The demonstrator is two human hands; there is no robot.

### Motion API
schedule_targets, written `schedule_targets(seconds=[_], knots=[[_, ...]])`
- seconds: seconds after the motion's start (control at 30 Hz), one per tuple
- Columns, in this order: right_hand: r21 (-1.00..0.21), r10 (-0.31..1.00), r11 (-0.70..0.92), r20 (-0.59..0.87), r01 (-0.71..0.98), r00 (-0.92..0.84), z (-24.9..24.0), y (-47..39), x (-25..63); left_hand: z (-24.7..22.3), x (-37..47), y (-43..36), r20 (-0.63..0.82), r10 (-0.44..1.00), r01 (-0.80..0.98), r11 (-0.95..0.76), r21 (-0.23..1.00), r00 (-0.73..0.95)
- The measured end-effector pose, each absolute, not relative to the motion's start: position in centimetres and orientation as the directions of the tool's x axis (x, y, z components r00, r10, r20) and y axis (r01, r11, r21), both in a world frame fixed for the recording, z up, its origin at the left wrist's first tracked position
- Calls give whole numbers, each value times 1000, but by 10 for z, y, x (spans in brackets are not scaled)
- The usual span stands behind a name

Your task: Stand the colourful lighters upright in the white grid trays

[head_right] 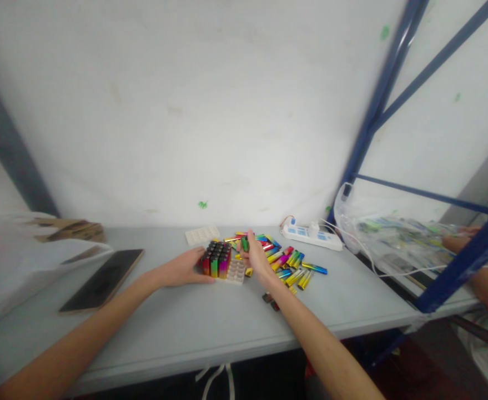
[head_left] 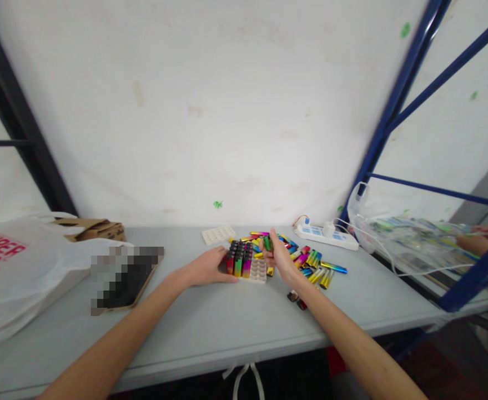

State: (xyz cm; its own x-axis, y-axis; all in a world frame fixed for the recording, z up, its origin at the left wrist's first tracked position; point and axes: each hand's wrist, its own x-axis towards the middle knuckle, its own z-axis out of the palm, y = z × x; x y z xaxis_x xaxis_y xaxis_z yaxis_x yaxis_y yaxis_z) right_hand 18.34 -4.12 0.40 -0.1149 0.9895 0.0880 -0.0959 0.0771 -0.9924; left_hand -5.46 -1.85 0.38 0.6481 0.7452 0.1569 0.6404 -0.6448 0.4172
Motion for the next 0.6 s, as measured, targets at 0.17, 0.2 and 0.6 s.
schedule_targets(seconds=[0.17,0.2,0.6], knots=[[-902,915,403,391,153,-104,1,-36,189,4,-55,-19,183,738,623,-654,430,649],[-874,897,441,425,204,-119,0,-35,191,3,-55,-19,188,737,618,-655,435,649],[-589,818,531,545,609,-185,-10,-31,204,2,-54,-18,147,750,655,-641,399,645]])
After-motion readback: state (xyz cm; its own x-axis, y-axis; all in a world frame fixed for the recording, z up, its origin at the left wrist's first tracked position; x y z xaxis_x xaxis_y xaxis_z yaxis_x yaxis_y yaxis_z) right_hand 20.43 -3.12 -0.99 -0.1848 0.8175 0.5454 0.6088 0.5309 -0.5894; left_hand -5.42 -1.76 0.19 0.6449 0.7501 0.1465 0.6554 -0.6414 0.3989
